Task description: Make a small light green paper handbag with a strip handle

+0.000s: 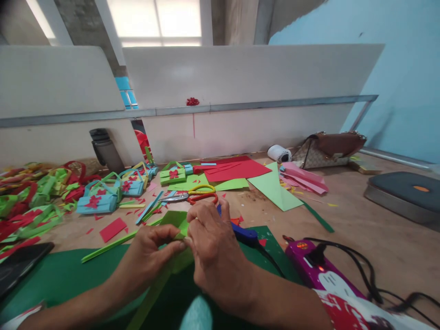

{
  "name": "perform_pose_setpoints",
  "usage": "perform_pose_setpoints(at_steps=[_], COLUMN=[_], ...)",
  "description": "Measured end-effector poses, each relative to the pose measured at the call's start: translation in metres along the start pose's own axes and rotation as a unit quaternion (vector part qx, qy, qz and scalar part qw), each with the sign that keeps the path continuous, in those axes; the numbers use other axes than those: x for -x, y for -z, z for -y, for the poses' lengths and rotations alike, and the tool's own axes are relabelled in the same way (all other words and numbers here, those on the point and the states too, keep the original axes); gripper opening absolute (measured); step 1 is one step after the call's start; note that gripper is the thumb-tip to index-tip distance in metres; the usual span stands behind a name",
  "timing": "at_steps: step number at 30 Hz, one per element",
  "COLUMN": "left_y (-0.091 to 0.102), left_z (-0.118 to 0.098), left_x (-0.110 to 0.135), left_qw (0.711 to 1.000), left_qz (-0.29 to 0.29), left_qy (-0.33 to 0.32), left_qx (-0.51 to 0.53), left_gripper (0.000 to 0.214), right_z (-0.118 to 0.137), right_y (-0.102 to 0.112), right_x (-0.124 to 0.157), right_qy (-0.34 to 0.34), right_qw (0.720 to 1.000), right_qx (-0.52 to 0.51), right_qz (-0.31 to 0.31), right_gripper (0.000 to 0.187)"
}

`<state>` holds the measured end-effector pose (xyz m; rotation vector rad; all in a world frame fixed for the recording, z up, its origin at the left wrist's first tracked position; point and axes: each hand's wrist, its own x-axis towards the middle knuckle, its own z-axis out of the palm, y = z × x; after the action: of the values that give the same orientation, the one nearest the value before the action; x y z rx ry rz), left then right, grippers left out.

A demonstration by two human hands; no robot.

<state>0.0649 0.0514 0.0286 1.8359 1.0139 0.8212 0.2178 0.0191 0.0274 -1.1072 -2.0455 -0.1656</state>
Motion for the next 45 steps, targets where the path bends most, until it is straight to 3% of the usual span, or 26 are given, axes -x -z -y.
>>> perform_pose_setpoints(at_steps=[6, 17, 23, 28, 37, 40, 43, 45], left_y=[0.002, 0.000, 0.005, 0.007, 0.000, -0.003, 0.000, 0.005], left_z=[0.001, 0.001, 0.000, 0.002, -0.001, -0.002, -0.005, -0.008], left_x=[0.000, -0.003, -0.002, -0.001, 0.001, 0.000, -0.005, -0.010], left_qw=[1.000, 0.978, 0.980, 0.972, 0.949, 0.945, 0.919, 0.892], left_qz=[0.028, 0.083, 0.135, 0.190, 0.145, 0.111, 0.053, 0.014], left_qy=[0.006, 0.135, 0.124, 0.118, 0.177, 0.168, 0.143, 0.129], left_qx=[0.009, 0.134, 0.073, 0.068, 0.218, 0.259, 0.363, 0.432], left_gripper=[0.019, 0.008, 0.030, 0.035, 0.036, 0.033, 0.027, 0.025], right_z=[-0.003, -0.004, -0.010, -0.014, -0.008, -0.008, -0.010, -0.012], right_y=[0.000, -0.001, 0.006, 0.011, 0.005, 0.007, 0.014, 0.020], right_x=[-0.002, -0.002, -0.009, -0.015, -0.016, -0.016, -0.016, -0.017], right_qy=[-0.017, -0.030, -0.023, -0.005, 0.017, 0.009, -0.007, -0.039], right_qw=[1.000, 0.999, 0.995, 0.993, 0.998, 0.999, 0.996, 0.996], right_qx=[-0.002, 0.021, 0.098, 0.115, 0.056, 0.034, -0.008, -0.033], right_qz=[0.016, 0.032, 0.026, 0.002, 0.002, -0.035, -0.085, -0.079], right_gripper=[0.019, 0.018, 0.017, 0.015, 0.013, 0.008, 0.004, 0.004])
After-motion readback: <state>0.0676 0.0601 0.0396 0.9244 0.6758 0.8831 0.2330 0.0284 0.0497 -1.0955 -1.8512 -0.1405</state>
